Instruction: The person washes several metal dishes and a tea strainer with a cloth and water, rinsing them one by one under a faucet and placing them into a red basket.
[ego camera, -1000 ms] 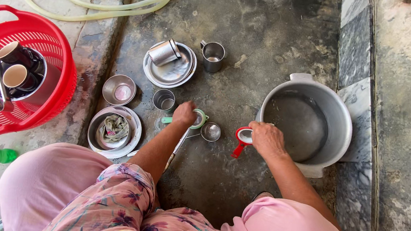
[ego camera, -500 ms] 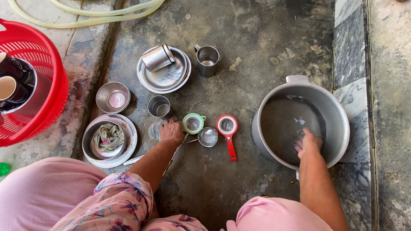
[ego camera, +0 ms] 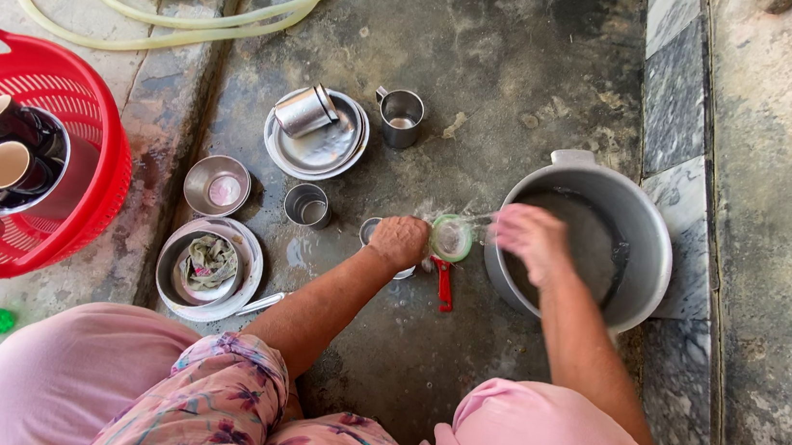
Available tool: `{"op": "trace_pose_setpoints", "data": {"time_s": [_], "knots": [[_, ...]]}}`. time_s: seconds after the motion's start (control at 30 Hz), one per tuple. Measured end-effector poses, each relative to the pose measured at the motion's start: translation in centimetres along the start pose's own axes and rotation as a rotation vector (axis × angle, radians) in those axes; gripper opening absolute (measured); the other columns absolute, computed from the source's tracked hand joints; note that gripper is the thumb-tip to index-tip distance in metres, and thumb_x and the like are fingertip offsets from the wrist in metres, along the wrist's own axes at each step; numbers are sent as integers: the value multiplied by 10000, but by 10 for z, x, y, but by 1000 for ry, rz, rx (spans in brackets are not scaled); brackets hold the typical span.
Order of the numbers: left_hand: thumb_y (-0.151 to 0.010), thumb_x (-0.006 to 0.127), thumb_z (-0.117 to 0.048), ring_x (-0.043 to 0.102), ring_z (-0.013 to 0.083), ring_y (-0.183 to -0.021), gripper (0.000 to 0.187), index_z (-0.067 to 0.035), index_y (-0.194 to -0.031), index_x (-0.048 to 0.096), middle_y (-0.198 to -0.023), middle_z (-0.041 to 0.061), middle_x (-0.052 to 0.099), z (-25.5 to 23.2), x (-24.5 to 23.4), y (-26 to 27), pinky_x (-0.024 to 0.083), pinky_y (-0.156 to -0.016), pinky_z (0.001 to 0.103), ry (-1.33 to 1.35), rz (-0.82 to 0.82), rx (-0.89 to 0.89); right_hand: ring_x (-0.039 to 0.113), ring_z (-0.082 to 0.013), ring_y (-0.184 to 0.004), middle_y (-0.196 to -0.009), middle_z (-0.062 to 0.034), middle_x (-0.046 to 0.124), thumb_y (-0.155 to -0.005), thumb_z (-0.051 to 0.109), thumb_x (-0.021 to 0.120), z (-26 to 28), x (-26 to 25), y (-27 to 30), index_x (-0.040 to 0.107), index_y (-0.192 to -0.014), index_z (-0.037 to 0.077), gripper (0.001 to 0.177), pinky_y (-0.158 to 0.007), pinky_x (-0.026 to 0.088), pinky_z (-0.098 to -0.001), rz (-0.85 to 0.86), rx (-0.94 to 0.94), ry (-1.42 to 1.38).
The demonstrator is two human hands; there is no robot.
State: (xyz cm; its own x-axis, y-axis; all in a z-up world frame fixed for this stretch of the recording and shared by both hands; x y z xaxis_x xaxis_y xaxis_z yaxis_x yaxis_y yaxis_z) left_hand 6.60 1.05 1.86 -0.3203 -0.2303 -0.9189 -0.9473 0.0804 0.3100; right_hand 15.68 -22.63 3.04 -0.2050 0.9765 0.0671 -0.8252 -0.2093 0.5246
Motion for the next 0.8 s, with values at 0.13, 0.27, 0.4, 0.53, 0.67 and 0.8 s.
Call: {"op": "trace_pose_setpoints", "data": {"time_s": [0.13, 0.27, 0.4, 0.53, 0.67, 0.8], "knots": [[-899, 683, -271, 722, 343, -1018, 239, -79, -1033, 732, -1057, 175, 745, 10, 6, 1, 575, -863, 446, 34, 18, -31, 677, -317, -1034, -1171, -181, 679, -883, 201, 801, -44, -136, -26, 640, -1245, 36, 429, -847, 555, -455, -777, -20, 324], [-878, 695, -280, 720, 345, -1025, 257, -77, -1032, 735, -1049, 175, 749, 20, 6, 6, 570, -878, 441, 60, -2, -90, 730, -308, -904, -988, -167, 736, -942, 208, 639, -123, -155, -55, 669, -1017, 19, 205, -802, 601, -474, -414, 312, -94], [-863, 719, -281, 735, 338, -905, 428, -34, -1202, 635, -967, 199, 759, 25, 16, 1, 575, -781, 426, 400, 6, -195, 622, -186, -644, -724, -73, 633, -941, 214, 617, -77, -52, -28, 614, -779, 87, 205, -602, 557, -346, 400, 22, -590], [-934, 618, -149, 775, 217, -809, 300, -69, -1223, 609, -980, 120, 796, 20, 79, -24, 626, -665, 335, 1357, 274, -384, 732, -217, -921, -1045, -120, 744, -980, 204, 575, -25, 68, 46, 689, -1070, 53, 209, -796, 618, -378, 552, 145, -41], [-1035, 591, -59, 747, 192, -782, 161, -4, -1177, 644, -955, 116, 746, 5, 109, -34, 616, -614, 299, 1950, 372, -448, 740, -257, -989, -1162, -123, 744, -957, 196, 634, 8, 50, 40, 678, -1201, 60, 282, -825, 620, -442, 250, -48, 111], [-1070, 504, -262, 588, 160, -528, 299, 0, -1038, 645, -755, 106, 687, 15, 111, -28, 471, -415, 304, 1686, 258, -435, 683, -263, -1084, -1185, -89, 731, -894, 250, 750, -36, -101, -9, 724, -1197, 142, 322, -978, 541, -425, -632, 41, 479]]}}
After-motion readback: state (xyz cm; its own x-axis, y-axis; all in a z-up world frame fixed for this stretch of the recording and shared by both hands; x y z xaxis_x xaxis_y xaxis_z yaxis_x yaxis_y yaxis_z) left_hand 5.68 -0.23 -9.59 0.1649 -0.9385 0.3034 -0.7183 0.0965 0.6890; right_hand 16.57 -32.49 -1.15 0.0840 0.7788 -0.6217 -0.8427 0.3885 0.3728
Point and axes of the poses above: each hand's wrist, its own y-axis away from the middle knuckle, its own x-axis out of the palm, z = x × y, the point moved 6 cm from there along -y, towards the middle knuckle
